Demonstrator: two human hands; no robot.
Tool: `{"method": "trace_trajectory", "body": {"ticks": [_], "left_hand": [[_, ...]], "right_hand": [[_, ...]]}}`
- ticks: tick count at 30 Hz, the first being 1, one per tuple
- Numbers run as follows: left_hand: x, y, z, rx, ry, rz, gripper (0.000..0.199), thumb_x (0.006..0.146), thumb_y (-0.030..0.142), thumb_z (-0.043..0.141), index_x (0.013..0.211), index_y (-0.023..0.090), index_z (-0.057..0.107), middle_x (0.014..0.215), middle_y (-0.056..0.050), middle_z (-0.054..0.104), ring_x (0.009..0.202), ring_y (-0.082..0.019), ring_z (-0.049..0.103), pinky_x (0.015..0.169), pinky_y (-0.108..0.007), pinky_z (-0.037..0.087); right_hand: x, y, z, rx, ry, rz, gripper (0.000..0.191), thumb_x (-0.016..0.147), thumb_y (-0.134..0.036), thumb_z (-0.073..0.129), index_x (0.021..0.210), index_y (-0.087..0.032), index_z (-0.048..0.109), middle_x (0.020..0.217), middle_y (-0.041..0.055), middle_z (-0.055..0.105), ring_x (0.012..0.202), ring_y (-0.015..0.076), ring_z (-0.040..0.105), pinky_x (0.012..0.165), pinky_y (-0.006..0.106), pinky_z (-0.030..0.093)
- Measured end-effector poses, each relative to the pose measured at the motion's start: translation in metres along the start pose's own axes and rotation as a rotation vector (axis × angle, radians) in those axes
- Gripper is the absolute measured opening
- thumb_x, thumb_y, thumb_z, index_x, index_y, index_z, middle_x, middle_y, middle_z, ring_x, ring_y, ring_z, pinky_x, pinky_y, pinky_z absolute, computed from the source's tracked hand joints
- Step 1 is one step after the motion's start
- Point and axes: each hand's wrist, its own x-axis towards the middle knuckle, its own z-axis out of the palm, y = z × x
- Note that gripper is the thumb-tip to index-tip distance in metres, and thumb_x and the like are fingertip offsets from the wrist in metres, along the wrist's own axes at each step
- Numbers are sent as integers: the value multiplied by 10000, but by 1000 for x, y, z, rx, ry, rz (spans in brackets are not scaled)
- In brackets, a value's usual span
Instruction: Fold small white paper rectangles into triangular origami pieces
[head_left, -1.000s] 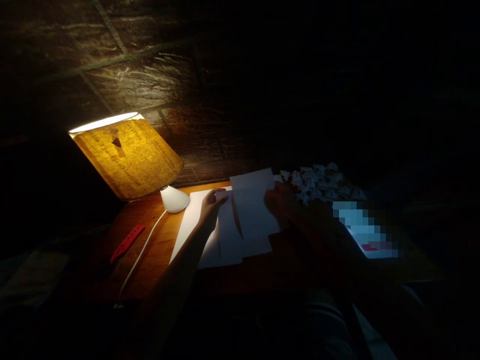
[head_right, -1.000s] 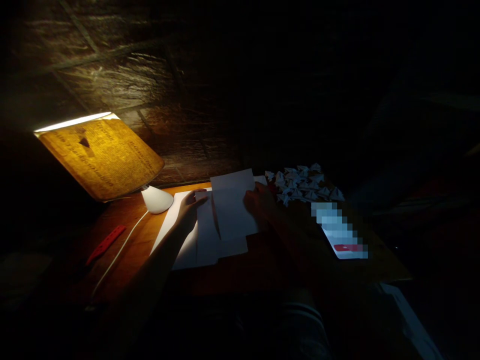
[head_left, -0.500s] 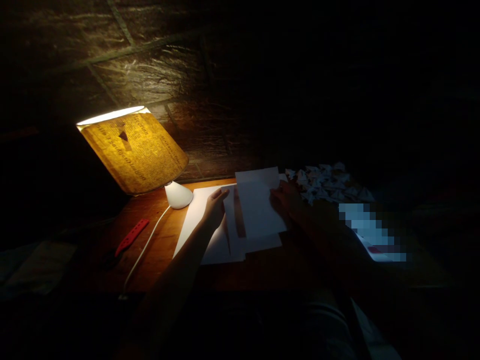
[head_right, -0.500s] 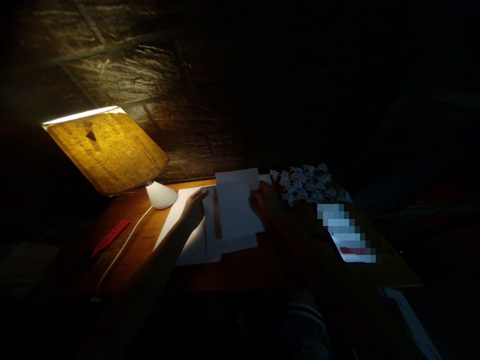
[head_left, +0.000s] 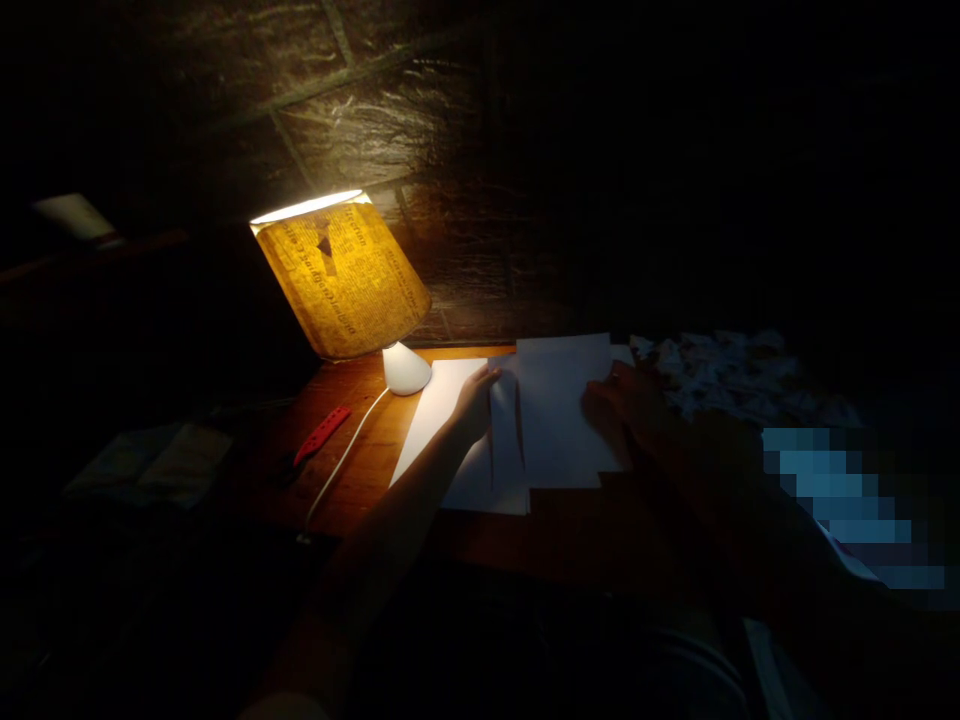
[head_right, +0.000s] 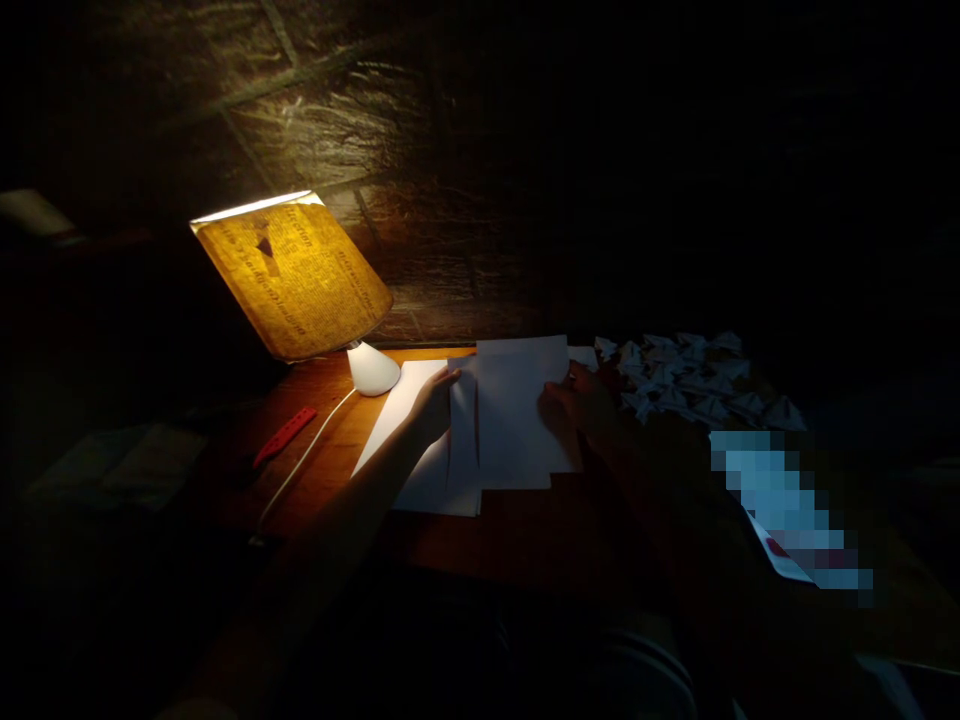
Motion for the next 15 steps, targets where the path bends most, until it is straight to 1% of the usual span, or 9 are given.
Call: {"method": "trace_trajectory", "body": {"ticks": [3, 5, 8, 9, 11, 13, 15], "left_hand": [[-1, 4, 1, 9, 36, 13, 242, 761, 271, 825, 928, 169, 683, 744, 28, 670, 633, -130, 602, 636, -238, 427], [-3, 6, 4, 13, 50, 7, 242, 754, 278, 834, 900, 173, 671, 739, 33, 663, 633, -128, 597, 652, -241, 435], [-5, 9, 8, -5, 31, 14, 274, 709, 300, 867, 842, 178, 661, 709, 23, 656, 644, -155, 615, 674, -266, 450], [-6, 9, 10, -20, 13, 26, 283, 692, 306, 872, 841, 178, 669, 724, 10, 673, 679, -176, 642, 701, -281, 468], [-7, 9, 12, -14, -15, 25, 297, 646, 299, 883, 827, 173, 685, 740, -7, 699, 738, -207, 680, 741, -298, 496], [-8, 8, 13, -4, -37, -1, 307, 643, 289, 873, 873, 169, 709, 777, -26, 727, 807, -245, 715, 792, -327, 522], [-8, 7, 14, 15, -16, -23, 284, 641, 227, 857, 878, 163, 715, 768, -34, 735, 767, -245, 714, 757, -329, 524]], "right_hand": [[-3, -3, 1, 16, -45, -11, 406, 554, -479, 784, 795, -259, 542, 709, -7, 624, 666, 203, 580, 612, 324, 451], [-3, -2, 1, 5, -49, -17, 386, 570, -471, 774, 803, -255, 553, 719, -1, 632, 672, 203, 584, 612, 323, 450], [-2, 0, 1, -14, -4, -26, 362, 578, -467, 744, 749, -261, 500, 656, -24, 568, 619, 179, 540, 574, 305, 415], [-2, 0, 1, -13, 16, -30, 362, 572, -468, 735, 735, -263, 485, 642, -34, 547, 605, 169, 524, 567, 300, 407], [-2, 1, 1, -8, 13, -40, 365, 579, -479, 726, 739, -264, 479, 640, -45, 529, 605, 158, 507, 566, 290, 402], [-2, 2, 2, -8, 46, -43, 359, 595, -489, 713, 747, -265, 478, 644, -48, 524, 617, 158, 503, 565, 281, 393], [-2, 2, 2, -11, 81, -43, 341, 606, -476, 704, 744, -264, 475, 643, -51, 522, 623, 159, 502, 566, 274, 388]]}}
